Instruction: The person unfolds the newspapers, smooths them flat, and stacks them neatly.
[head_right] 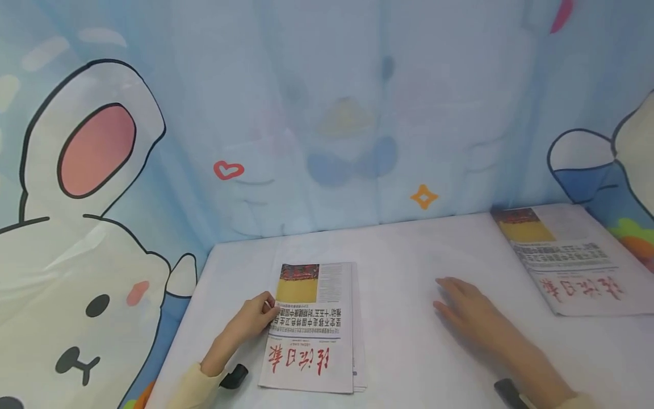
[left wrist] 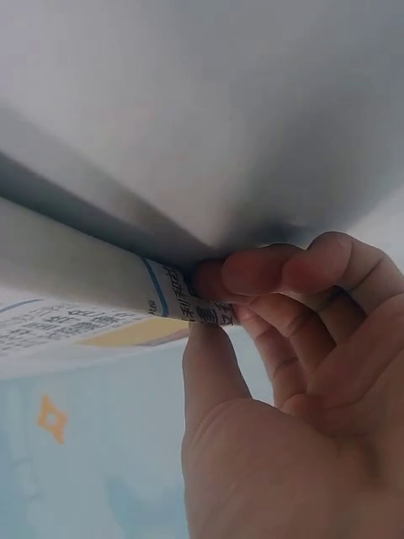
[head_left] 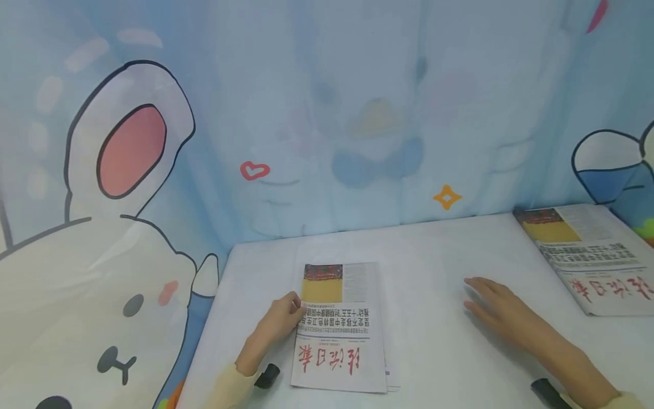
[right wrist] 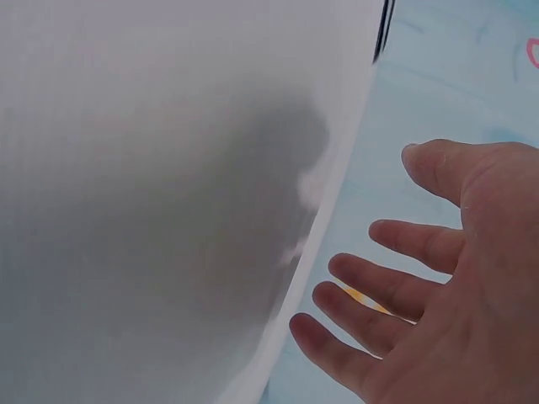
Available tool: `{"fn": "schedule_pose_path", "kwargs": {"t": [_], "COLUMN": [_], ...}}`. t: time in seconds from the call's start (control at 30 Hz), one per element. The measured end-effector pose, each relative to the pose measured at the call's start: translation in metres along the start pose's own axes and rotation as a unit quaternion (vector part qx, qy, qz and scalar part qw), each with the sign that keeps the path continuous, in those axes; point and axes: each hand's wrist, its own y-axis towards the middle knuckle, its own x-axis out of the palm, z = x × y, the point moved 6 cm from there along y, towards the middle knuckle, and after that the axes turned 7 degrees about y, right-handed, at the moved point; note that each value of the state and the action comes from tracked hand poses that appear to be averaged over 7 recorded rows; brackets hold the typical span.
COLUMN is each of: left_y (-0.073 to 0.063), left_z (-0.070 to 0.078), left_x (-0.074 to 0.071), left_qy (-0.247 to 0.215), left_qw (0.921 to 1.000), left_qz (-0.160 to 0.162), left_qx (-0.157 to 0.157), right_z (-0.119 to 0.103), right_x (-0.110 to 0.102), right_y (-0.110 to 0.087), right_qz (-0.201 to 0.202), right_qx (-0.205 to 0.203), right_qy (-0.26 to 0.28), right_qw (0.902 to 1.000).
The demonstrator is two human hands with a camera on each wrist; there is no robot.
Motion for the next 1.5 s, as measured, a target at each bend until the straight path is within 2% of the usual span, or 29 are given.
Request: {"fn": "schedule_pose_path", "kwargs": {"t": [0.2, 0.37, 0.5, 0.87, 1.0, 1.2, 1.27, 1.37, 1.43, 1.5], "left_y": [0.002, 0.005, 0.008, 0.019, 0.018, 0.013, 0.011, 0.010, 0.010, 0.011], "left_z": [0.024, 0.044, 0.055, 0.079, 0.084, 0.083, 0.083, 0.086, 0.091, 0.098], "left_x": [0.012, 0.022, 0.030, 0.043, 0.042, 0.043, 0.042, 0.040, 0.037, 0.036], "left_qy": [-0.013, -0.028, -0.051, -0.066, -0.066, -0.064, -0.044, 0.030, 0.105, 0.178], "left_qw": [0.9998, 0.9994, 0.9984, 0.9976, 0.9975, 0.9972, 0.9984, 0.9994, 0.9939, 0.9818], "left_qz": [-0.014, -0.020, -0.023, -0.014, -0.007, -0.012, -0.013, 0.005, 0.033, 0.064], "left_qx": [-0.009, 0.006, 0.005, -0.011, -0.021, -0.036, -0.032, -0.013, 0.005, 0.021], "right_z": [-0.009, -0.015, -0.018, -0.035, -0.043, -0.049, -0.049, -0.049, -0.049, -0.049], "right_x": [0.004, 0.006, 0.007, 0.017, 0.018, 0.024, 0.025, 0.026, 0.026, 0.027], "right_y": [-0.001, -0.003, -0.005, -0.003, -0.002, -0.004, -0.005, -0.005, -0.006, -0.007], "right_qz": [0.009, 0.010, 0.006, -0.026, -0.035, -0.055, -0.057, -0.056, -0.056, -0.057], "right_qx": [-0.008, -0.008, -0.015, -0.017, -0.023, -0.036, -0.046, -0.062, -0.070, -0.071], "right_qy": [-0.014, -0.023, -0.026, -0.039, -0.041, -0.050, -0.059, -0.070, -0.077, -0.081], "right_qw": [0.9998, 0.9997, 0.9996, 0.9988, 0.9983, 0.9966, 0.9956, 0.9940, 0.9930, 0.9925]}}
